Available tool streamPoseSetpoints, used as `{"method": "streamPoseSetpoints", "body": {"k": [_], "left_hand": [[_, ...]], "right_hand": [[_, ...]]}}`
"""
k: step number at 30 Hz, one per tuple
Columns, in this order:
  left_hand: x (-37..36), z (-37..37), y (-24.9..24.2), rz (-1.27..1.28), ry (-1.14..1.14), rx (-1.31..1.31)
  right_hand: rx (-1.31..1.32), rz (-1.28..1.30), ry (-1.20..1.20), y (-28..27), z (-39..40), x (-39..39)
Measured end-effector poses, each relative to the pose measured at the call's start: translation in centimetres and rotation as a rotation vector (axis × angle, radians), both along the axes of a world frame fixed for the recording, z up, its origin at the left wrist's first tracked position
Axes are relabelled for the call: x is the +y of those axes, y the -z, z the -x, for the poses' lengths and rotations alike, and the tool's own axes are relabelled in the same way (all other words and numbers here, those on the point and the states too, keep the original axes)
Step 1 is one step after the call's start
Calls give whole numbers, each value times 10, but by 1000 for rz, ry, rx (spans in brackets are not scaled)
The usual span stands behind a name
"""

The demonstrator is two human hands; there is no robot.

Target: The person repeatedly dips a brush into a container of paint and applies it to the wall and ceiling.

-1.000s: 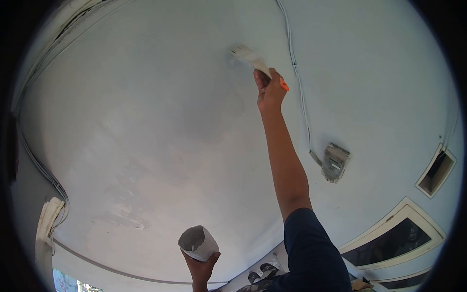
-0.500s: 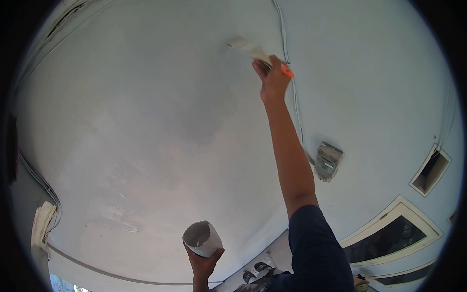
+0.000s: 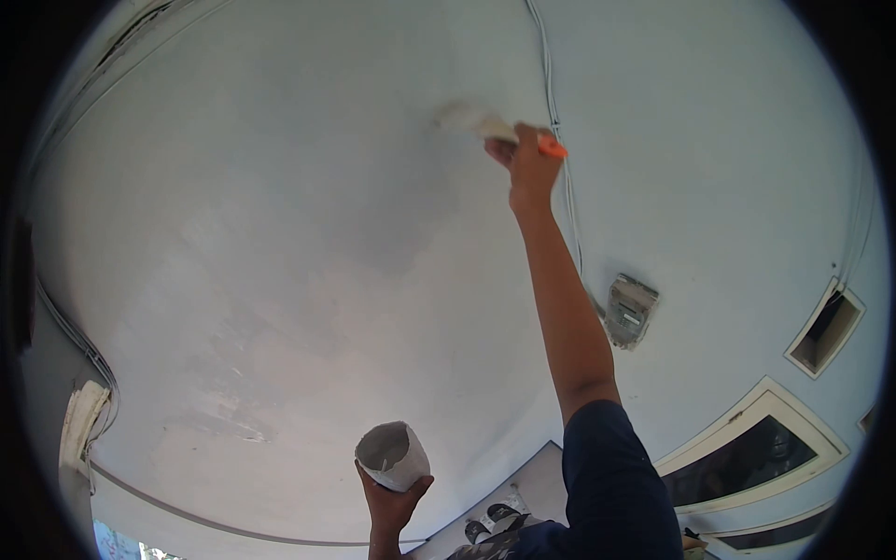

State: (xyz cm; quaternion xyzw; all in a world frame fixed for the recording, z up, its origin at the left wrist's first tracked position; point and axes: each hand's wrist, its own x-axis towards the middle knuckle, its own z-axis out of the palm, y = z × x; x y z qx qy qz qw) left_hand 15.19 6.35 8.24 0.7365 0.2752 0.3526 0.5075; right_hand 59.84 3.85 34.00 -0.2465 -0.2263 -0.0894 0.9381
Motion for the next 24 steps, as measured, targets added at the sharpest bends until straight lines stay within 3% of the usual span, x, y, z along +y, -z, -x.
{"method": "streamPoseSetpoints", "body": {"k": [4, 8, 13, 14, 17, 20, 24], "left_hand": [[-3, -7, -5, 0, -11, -114], [-4, 2, 5, -40, -21, -65], [-12, 13, 1, 11, -26, -51], [-12, 12, 0, 8, -21, -58], [-12, 11, -1, 18, -19, -93], [-10, 15, 0, -11, -21, -82], [-9, 18, 6, -34, -9, -49]], "right_hand": [[-128, -49, -27, -49, 14, 38], [-108, 106, 86, 4, -1, 50], [-48, 575, 199, 43, -10, -9], [-53, 571, 206, 36, -9, -14], [10, 106, 66, 4, -10, -21], [-19, -92, 24, -42, -20, -5], [-24, 34, 53, -43, -39, 20]]}}
